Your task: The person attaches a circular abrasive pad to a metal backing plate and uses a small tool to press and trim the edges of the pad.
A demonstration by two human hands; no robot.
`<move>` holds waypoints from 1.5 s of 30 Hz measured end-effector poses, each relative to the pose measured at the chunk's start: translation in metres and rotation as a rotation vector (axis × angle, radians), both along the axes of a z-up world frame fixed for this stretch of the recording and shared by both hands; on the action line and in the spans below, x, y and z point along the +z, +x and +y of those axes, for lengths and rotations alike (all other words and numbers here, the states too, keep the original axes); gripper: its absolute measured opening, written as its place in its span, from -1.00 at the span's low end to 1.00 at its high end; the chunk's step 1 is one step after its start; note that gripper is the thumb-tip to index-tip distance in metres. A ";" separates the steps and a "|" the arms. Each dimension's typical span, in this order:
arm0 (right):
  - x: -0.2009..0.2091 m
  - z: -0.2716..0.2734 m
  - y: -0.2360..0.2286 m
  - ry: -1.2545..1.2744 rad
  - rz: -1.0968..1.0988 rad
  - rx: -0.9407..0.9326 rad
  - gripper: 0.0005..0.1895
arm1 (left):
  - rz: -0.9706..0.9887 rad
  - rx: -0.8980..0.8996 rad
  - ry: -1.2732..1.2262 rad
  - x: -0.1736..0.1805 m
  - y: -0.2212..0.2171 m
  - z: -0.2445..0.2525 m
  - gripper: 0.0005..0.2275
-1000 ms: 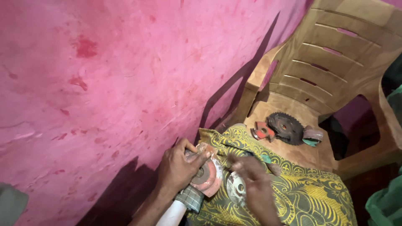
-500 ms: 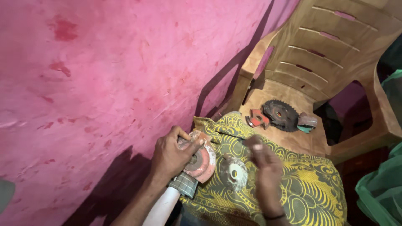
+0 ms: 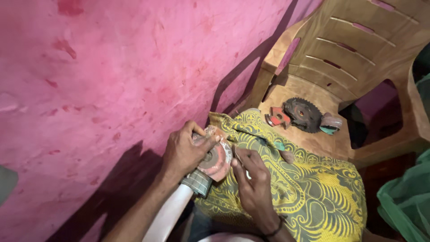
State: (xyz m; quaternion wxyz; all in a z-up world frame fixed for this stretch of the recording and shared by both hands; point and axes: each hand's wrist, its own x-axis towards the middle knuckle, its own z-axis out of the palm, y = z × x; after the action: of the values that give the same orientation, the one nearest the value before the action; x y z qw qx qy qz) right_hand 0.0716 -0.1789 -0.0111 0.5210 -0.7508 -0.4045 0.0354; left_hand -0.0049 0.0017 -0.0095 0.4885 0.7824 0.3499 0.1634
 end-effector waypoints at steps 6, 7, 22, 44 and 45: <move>-0.002 0.000 -0.002 -0.010 -0.075 0.001 -0.67 | -0.171 0.022 0.200 -0.002 -0.001 -0.003 -0.63; -0.001 0.000 -0.001 -0.014 -0.103 0.005 -0.67 | -0.154 0.018 0.217 -0.002 -0.001 -0.002 -0.63; 0.011 -0.001 -0.006 -0.086 -0.163 0.039 -0.67 | -0.203 -0.019 0.246 -0.014 -0.002 -0.001 -0.64; 0.002 -0.010 0.003 -0.002 -0.129 0.102 -0.69 | -0.199 0.043 0.184 -0.013 -0.002 -0.006 -0.65; -0.002 -0.008 0.007 -0.002 -0.124 0.101 -0.69 | -0.208 0.057 0.234 -0.012 -0.001 -0.003 -0.65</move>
State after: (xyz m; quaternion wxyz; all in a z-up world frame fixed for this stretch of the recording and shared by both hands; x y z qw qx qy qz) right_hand 0.0781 -0.1868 -0.0131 0.4918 -0.7308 -0.4731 0.0156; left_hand -0.0057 -0.0017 -0.0212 0.4228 0.8026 0.2981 0.2972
